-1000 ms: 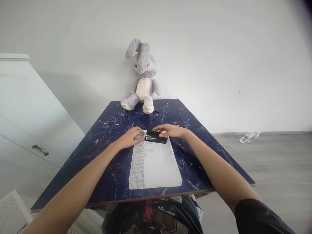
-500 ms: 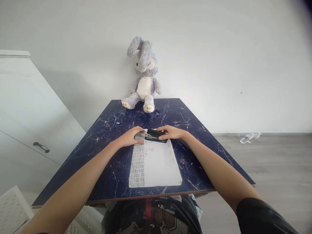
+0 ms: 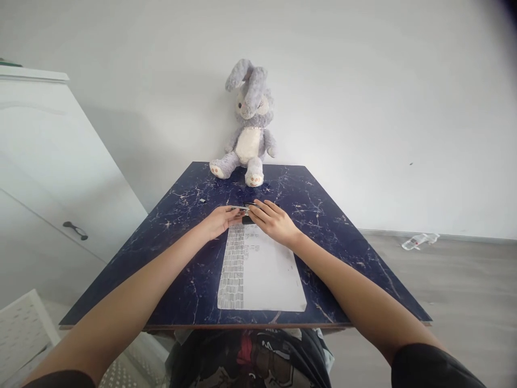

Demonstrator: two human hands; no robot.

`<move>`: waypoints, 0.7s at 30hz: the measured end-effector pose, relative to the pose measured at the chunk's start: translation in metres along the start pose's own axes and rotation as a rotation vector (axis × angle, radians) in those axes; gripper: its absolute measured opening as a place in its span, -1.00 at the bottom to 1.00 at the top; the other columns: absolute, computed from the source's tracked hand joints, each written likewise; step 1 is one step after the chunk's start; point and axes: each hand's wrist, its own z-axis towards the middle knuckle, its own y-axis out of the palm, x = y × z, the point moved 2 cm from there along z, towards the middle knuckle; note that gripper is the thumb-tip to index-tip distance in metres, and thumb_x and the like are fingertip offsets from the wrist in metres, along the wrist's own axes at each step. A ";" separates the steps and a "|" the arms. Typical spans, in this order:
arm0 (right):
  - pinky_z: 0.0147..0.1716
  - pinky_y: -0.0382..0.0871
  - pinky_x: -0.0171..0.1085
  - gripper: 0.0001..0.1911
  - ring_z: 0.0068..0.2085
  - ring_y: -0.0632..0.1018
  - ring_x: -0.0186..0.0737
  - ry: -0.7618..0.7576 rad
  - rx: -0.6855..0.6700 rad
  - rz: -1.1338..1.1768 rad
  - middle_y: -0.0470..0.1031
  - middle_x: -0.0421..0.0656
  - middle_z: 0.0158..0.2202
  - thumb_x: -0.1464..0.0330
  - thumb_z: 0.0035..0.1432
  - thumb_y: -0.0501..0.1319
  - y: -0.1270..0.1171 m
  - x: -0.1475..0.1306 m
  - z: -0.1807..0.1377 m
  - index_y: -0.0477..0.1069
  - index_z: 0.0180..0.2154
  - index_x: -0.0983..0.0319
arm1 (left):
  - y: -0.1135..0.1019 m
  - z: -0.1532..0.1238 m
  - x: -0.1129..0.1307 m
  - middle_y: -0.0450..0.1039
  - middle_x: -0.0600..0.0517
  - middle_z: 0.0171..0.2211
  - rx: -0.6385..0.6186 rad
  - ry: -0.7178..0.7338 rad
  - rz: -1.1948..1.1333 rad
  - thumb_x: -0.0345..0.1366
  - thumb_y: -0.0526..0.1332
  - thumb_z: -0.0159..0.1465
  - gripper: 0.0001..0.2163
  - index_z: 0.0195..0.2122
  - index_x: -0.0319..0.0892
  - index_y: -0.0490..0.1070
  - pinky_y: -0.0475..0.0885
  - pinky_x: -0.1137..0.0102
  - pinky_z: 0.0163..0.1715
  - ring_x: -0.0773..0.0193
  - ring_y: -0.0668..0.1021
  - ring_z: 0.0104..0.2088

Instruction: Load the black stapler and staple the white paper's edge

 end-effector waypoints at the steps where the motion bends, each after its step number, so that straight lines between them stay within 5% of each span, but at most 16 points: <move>1: 0.36 0.21 0.16 -0.54 0.39 0.30 0.09 0.003 0.002 0.006 0.42 -0.01 0.28 0.57 0.41 0.02 -0.001 -0.001 0.001 0.39 0.23 0.20 | -0.001 0.000 -0.001 0.64 -0.20 -0.09 0.013 -0.006 0.006 -0.34 0.41 0.29 -0.85 -0.17 -0.30 0.58 0.53 0.19 0.15 0.11 0.67 -0.04; 3: 0.33 0.26 0.12 -0.55 0.35 0.35 0.09 0.092 0.038 0.024 0.43 0.01 0.26 0.59 0.38 0.02 -0.002 -0.001 0.003 0.43 0.17 0.22 | -0.004 0.001 -0.001 0.65 -0.20 -0.14 0.071 -0.012 0.038 -0.39 0.42 0.27 -0.89 -0.22 -0.31 0.58 0.53 0.18 0.16 0.13 0.68 -0.09; 6: 0.05 0.47 -0.04 -0.66 0.08 0.55 0.06 0.455 0.082 0.119 0.52 0.04 0.10 0.56 0.26 0.12 -0.003 0.009 0.002 0.49 0.01 0.26 | -0.011 0.001 0.003 0.66 -0.20 -0.24 0.272 0.106 0.117 -0.37 0.42 0.27 -0.87 -0.25 -0.31 0.53 0.57 0.13 0.09 0.15 0.71 -0.23; 9: -0.30 0.43 -0.21 -0.88 -0.27 0.56 -0.09 0.709 -0.088 0.308 0.57 -0.09 -0.23 0.44 0.12 0.29 0.002 0.021 -0.002 0.51 -0.23 0.25 | -0.013 -0.007 0.013 0.66 -0.18 -0.22 0.434 0.347 0.215 -0.23 0.42 0.27 -0.77 -0.18 -0.27 0.49 0.63 0.10 -0.03 0.11 0.72 -0.26; 13: -0.27 0.40 -0.22 -0.83 -0.28 0.54 -0.11 0.599 -0.210 0.431 0.55 -0.11 -0.26 0.33 0.11 0.38 0.001 0.022 -0.002 0.52 -0.25 0.25 | -0.001 -0.022 0.028 0.67 -0.13 -0.22 0.440 0.523 0.423 -0.07 0.44 0.22 -0.59 -0.03 -0.18 0.45 0.64 0.15 -0.13 0.03 0.72 -0.22; 17: 0.01 0.47 -0.06 -0.49 0.01 0.54 0.02 0.402 0.117 0.468 0.52 0.01 0.02 0.13 0.26 0.37 -0.015 0.015 0.002 0.43 0.15 0.20 | 0.023 -0.036 0.033 0.68 -0.04 -0.23 0.317 0.590 0.614 -0.05 0.42 0.25 -0.61 -0.01 -0.07 0.39 0.59 0.23 -0.07 0.05 0.72 -0.17; 21: 0.12 0.45 0.00 -0.61 0.11 0.51 -0.02 0.091 0.233 0.385 0.48 -0.01 0.11 0.21 0.42 0.23 -0.023 0.002 0.003 0.41 0.22 0.10 | 0.046 -0.047 0.024 0.68 0.04 -0.28 0.146 0.612 0.758 -0.08 0.39 0.28 -0.69 -0.07 -0.07 0.37 0.57 0.28 -0.11 0.11 0.72 -0.24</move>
